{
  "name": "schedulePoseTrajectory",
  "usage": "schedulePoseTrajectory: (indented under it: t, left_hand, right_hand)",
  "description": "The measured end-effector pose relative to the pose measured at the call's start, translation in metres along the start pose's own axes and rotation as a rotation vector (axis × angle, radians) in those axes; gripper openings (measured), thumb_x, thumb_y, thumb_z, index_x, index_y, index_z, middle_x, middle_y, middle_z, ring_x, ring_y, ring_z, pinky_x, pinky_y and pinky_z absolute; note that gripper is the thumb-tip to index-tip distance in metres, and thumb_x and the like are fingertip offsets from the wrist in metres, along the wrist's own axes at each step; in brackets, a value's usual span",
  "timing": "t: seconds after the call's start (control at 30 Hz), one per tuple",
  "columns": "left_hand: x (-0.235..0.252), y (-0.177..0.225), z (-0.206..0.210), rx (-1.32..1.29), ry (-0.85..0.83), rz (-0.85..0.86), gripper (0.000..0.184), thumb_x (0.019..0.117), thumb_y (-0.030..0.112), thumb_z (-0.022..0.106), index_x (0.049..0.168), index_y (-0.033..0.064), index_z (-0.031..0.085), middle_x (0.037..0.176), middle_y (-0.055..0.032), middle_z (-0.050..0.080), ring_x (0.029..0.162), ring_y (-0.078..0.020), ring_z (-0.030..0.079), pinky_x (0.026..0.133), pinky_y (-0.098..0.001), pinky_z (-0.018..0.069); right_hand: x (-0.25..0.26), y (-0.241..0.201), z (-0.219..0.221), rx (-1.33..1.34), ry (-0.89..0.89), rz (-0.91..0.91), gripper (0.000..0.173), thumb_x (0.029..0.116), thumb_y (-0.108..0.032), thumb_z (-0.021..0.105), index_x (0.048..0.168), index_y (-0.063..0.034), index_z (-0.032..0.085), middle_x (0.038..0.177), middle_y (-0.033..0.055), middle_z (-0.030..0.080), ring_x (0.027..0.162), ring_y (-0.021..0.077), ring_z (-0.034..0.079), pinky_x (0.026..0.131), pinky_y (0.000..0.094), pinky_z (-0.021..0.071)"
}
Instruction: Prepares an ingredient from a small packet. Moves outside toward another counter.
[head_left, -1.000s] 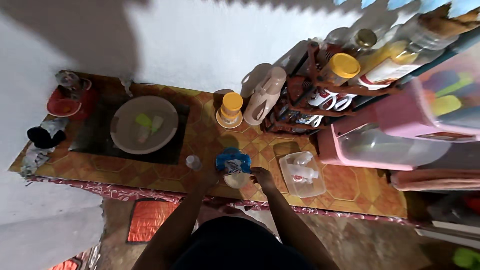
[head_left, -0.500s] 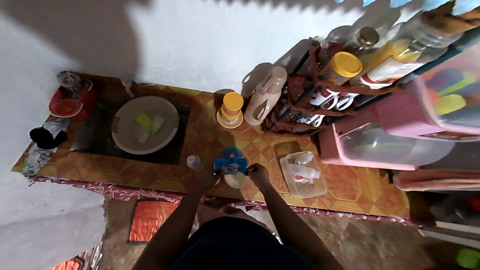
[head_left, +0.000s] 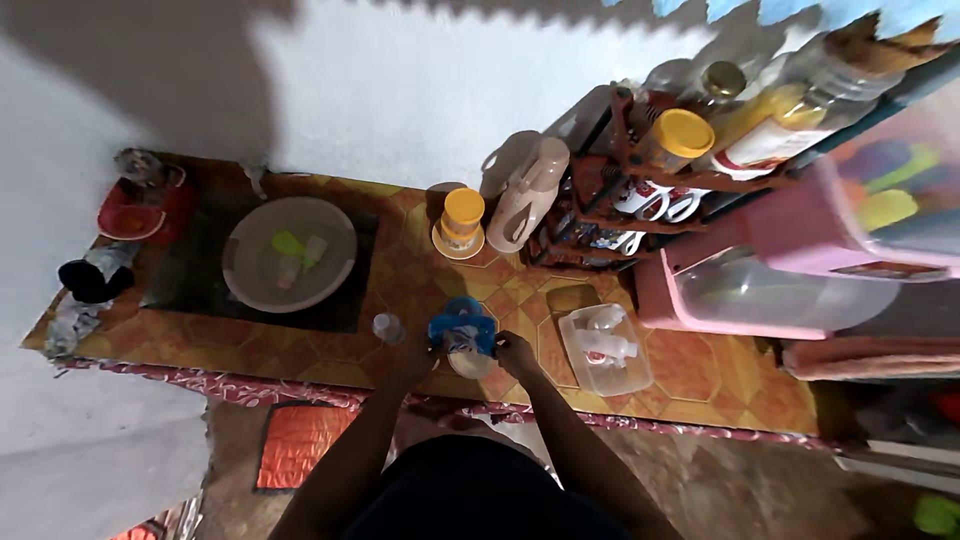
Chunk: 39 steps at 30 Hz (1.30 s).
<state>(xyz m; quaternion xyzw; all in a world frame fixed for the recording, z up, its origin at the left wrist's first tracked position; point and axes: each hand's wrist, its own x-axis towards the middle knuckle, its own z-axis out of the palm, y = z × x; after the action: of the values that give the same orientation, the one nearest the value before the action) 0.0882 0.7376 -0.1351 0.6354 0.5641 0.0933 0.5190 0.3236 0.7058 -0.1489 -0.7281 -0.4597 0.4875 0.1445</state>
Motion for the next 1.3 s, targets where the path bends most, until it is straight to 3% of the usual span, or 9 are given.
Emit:
schedulePoseTrajectory:
  t: [0.07, 0.2, 0.27, 0.43, 0.53, 0.77, 0.97, 1.13, 1.3]
  left_hand:
    - [0.001, 0.000, 0.001, -0.034, 0.018, 0.002, 0.056, 0.1049, 0.031, 0.060, 0.147, -0.0033, 0.045, 0.136, -0.0234, 0.060, 0.126, -0.0300, 0.061, 0.110, -0.0461, 0.0470]
    - [0.001, 0.007, -0.001, -0.043, 0.012, 0.051, 0.059, 0.1030, 0.029, 0.063, 0.150, -0.0015, 0.043, 0.140, -0.0227, 0.058, 0.131, -0.0290, 0.058, 0.113, -0.0454, 0.0446]
    - [0.003, 0.012, 0.000, 0.032, -0.020, 0.059, 0.058, 0.1028, 0.030, 0.063, 0.149, 0.0000, 0.045, 0.140, -0.0235, 0.058, 0.132, -0.0319, 0.057, 0.114, -0.0491, 0.0431]
    - [0.006, 0.021, 0.008, 0.118, -0.049, 0.068, 0.055, 0.1011, 0.029, 0.065, 0.146, 0.0008, 0.050, 0.137, -0.0226, 0.061, 0.129, -0.0326, 0.059, 0.112, -0.0504, 0.0440]
    - [0.005, 0.030, 0.012, 0.126, -0.034, 0.027, 0.053, 0.1010, 0.026, 0.066, 0.145, -0.0001, 0.050, 0.137, -0.0235, 0.060, 0.130, -0.0335, 0.058, 0.113, -0.0498, 0.0429]
    - [0.009, 0.034, 0.024, 0.161, -0.012, -0.037, 0.047, 0.1055, 0.023, 0.057, 0.146, 0.0005, 0.051, 0.137, -0.0245, 0.060, 0.131, -0.0355, 0.057, 0.113, -0.0505, 0.0421]
    - [0.010, 0.032, 0.027, 0.123, 0.028, -0.050, 0.047, 0.1023, 0.022, 0.063, 0.144, 0.0024, 0.053, 0.136, -0.0230, 0.061, 0.129, -0.0350, 0.058, 0.112, -0.0508, 0.0440]
    - [0.003, 0.046, 0.026, 0.215, -0.012, -0.096, 0.045, 0.1065, 0.023, 0.054, 0.146, 0.0010, 0.051, 0.138, -0.0238, 0.060, 0.132, -0.0362, 0.056, 0.113, -0.0520, 0.0424]
    - [0.006, 0.042, 0.026, 0.220, -0.002, -0.112, 0.050, 0.1075, 0.027, 0.053, 0.149, 0.0003, 0.046, 0.139, -0.0256, 0.058, 0.131, -0.0374, 0.057, 0.111, -0.0527, 0.0435]
  right_hand:
    - [-0.003, 0.005, -0.003, 0.075, 0.005, -0.010, 0.027, 0.1055, -0.016, 0.055, 0.126, -0.0008, 0.065, 0.103, 0.0157, 0.070, 0.080, 0.0201, 0.065, 0.077, 0.0380, 0.0546]
    - [-0.010, 0.015, -0.010, 0.203, -0.052, -0.101, 0.047, 0.0975, -0.001, 0.059, 0.144, -0.0035, 0.054, 0.142, 0.0177, 0.055, 0.095, 0.0212, 0.064, 0.078, 0.0369, 0.0536]
    - [-0.014, 0.014, -0.011, 0.192, -0.083, -0.158, 0.060, 0.0917, 0.002, 0.066, 0.148, -0.0023, 0.048, 0.150, 0.0200, 0.048, 0.106, 0.0246, 0.066, 0.088, 0.0381, 0.0564]
    - [-0.009, 0.008, 0.002, 0.026, 0.115, -0.162, 0.033, 0.0919, -0.012, 0.076, 0.118, 0.0069, 0.068, 0.111, 0.0222, 0.072, 0.104, 0.0297, 0.070, 0.097, 0.0450, 0.0542]
    - [-0.013, -0.003, 0.002, -0.065, 0.166, -0.120, 0.028, 0.0920, -0.016, 0.077, 0.110, 0.0054, 0.073, 0.109, 0.0218, 0.073, 0.108, 0.0327, 0.069, 0.101, 0.0492, 0.0505]
    - [-0.005, -0.002, 0.013, -0.050, 0.195, -0.080, 0.031, 0.0925, -0.005, 0.070, 0.121, 0.0076, 0.066, 0.118, 0.0244, 0.069, 0.114, 0.0347, 0.067, 0.104, 0.0492, 0.0501]
    - [-0.003, 0.000, 0.018, -0.084, 0.201, -0.089, 0.028, 0.0932, -0.013, 0.073, 0.114, 0.0056, 0.070, 0.113, 0.0226, 0.072, 0.110, 0.0347, 0.068, 0.101, 0.0516, 0.0514]
    - [-0.008, -0.009, 0.019, -0.150, 0.210, -0.134, 0.027, 0.0958, -0.005, 0.065, 0.121, 0.0063, 0.068, 0.121, 0.0247, 0.069, 0.118, 0.0368, 0.065, 0.105, 0.0515, 0.0490]
    - [-0.001, -0.007, 0.012, -0.169, 0.143, -0.090, 0.031, 0.0981, -0.015, 0.067, 0.123, 0.0037, 0.068, 0.119, 0.0228, 0.070, 0.116, 0.0358, 0.066, 0.104, 0.0516, 0.0491]
